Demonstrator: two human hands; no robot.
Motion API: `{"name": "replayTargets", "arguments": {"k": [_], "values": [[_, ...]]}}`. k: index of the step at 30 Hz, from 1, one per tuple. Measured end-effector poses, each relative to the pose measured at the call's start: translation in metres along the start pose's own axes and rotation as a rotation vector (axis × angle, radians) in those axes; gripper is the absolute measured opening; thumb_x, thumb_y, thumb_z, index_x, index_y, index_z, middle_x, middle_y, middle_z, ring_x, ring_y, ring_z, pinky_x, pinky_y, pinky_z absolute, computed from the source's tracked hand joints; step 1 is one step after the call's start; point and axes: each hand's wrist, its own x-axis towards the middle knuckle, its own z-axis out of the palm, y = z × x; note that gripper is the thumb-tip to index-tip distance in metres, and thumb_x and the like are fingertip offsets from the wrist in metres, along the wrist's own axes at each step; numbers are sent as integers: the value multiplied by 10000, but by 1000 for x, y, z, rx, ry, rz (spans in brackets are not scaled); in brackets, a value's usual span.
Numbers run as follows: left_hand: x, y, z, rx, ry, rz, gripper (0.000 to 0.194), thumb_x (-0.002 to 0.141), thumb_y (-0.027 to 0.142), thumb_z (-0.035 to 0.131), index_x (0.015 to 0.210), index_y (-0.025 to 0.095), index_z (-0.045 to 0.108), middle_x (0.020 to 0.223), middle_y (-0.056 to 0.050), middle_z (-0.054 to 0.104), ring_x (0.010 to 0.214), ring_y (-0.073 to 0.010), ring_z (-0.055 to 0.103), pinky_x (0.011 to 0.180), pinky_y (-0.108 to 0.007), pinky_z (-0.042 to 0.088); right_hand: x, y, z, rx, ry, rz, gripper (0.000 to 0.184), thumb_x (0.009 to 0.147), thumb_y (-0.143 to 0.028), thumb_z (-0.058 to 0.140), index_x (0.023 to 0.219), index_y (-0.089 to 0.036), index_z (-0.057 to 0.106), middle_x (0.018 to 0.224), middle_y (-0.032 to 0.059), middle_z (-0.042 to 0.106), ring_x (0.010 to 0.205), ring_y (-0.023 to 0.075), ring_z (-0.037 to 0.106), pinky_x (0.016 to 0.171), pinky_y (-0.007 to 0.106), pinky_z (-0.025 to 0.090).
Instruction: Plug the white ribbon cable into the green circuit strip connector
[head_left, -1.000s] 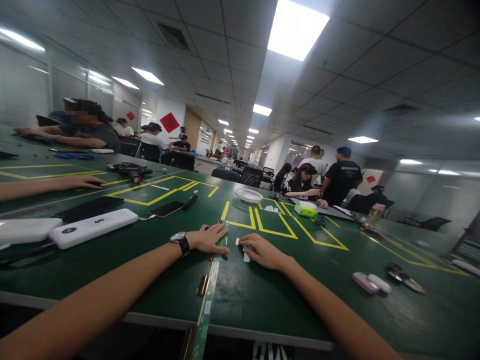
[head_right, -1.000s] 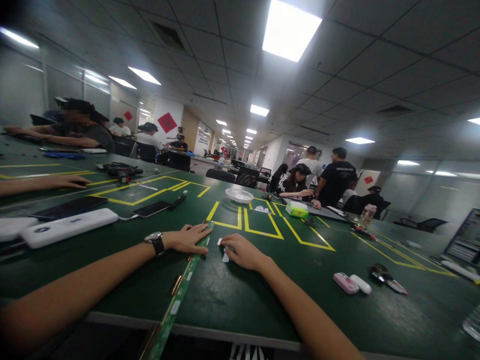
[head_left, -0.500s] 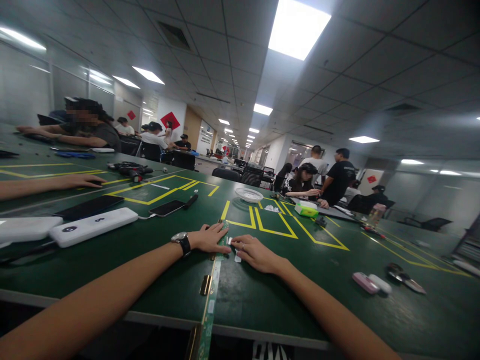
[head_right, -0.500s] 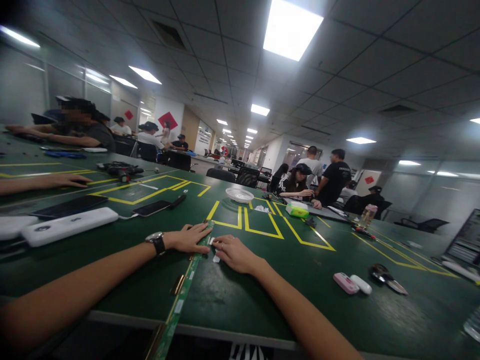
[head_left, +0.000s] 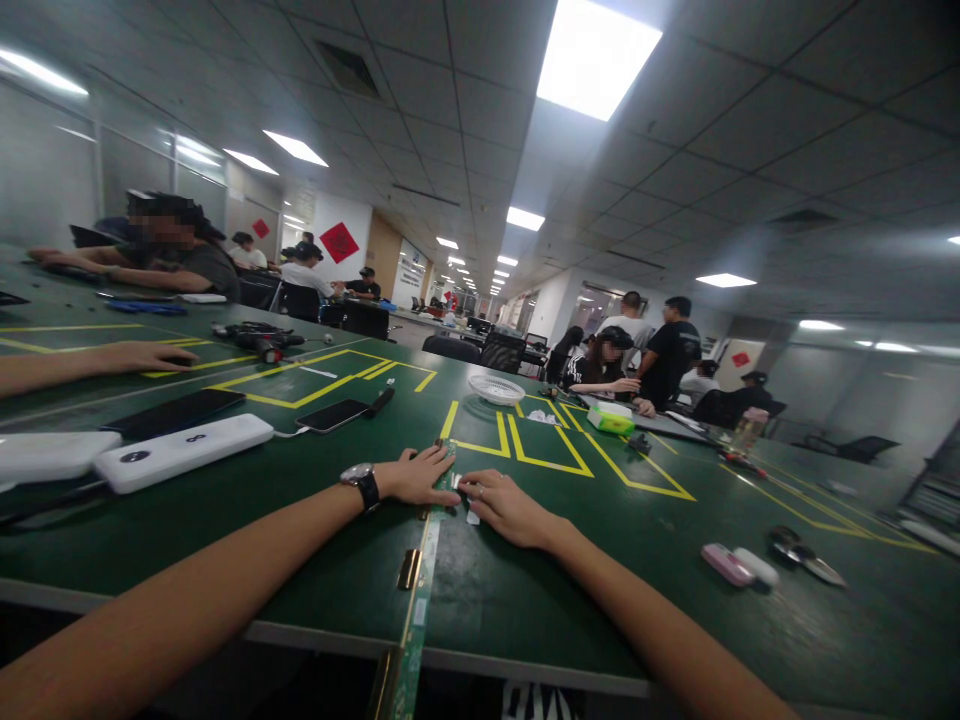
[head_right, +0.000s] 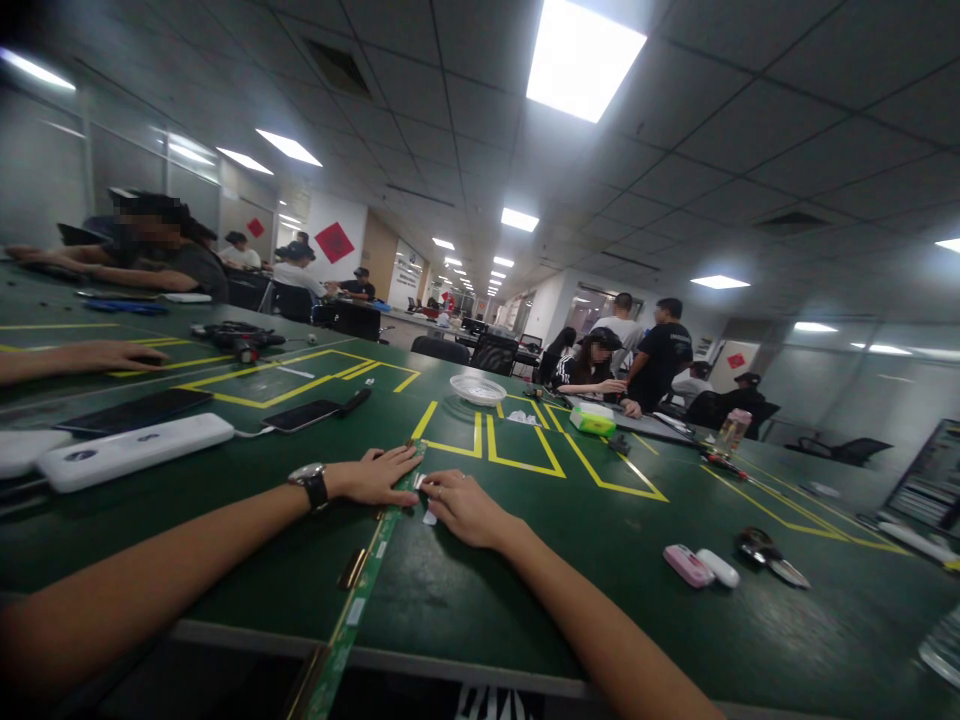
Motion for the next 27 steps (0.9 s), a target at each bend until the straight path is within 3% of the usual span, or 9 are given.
{"name": "replayTargets", "arguments": {"k": [11, 19, 27], "values": [[1, -1, 1, 17, -19, 9, 952, 843, 792, 306, 1527, 144, 161, 1564, -188, 68, 1440, -355, 48, 1075, -616, 112, 3, -2, -4, 47, -18, -16, 352, 979, -218, 391, 1288, -178, 554, 1317, 118, 540, 1225, 213, 470, 1071, 378, 328], [2, 0, -1, 9, -45, 25, 949, 841, 777, 341, 1527, 148, 158, 1566, -179, 56, 1436, -376, 28, 1060, -649, 103, 3, 10, -3, 168, -34, -65, 398, 972, -211, 408, 1355, -162, 504, 1352, 117, 532, 1253, 195, 458, 1094, 361, 308], [1, 1, -1, 7, -42, 10, 928, 844, 765, 357, 1527, 167, 163, 1568, -178, 62, 1435, -379, 27, 1069, -633, 104, 5, 4, -3, 139, -28, -56, 397, 962, -166, 399, 1341, -178, 517, 1349, 116, 531, 1253, 202, 456, 1089, 381, 295]]}}
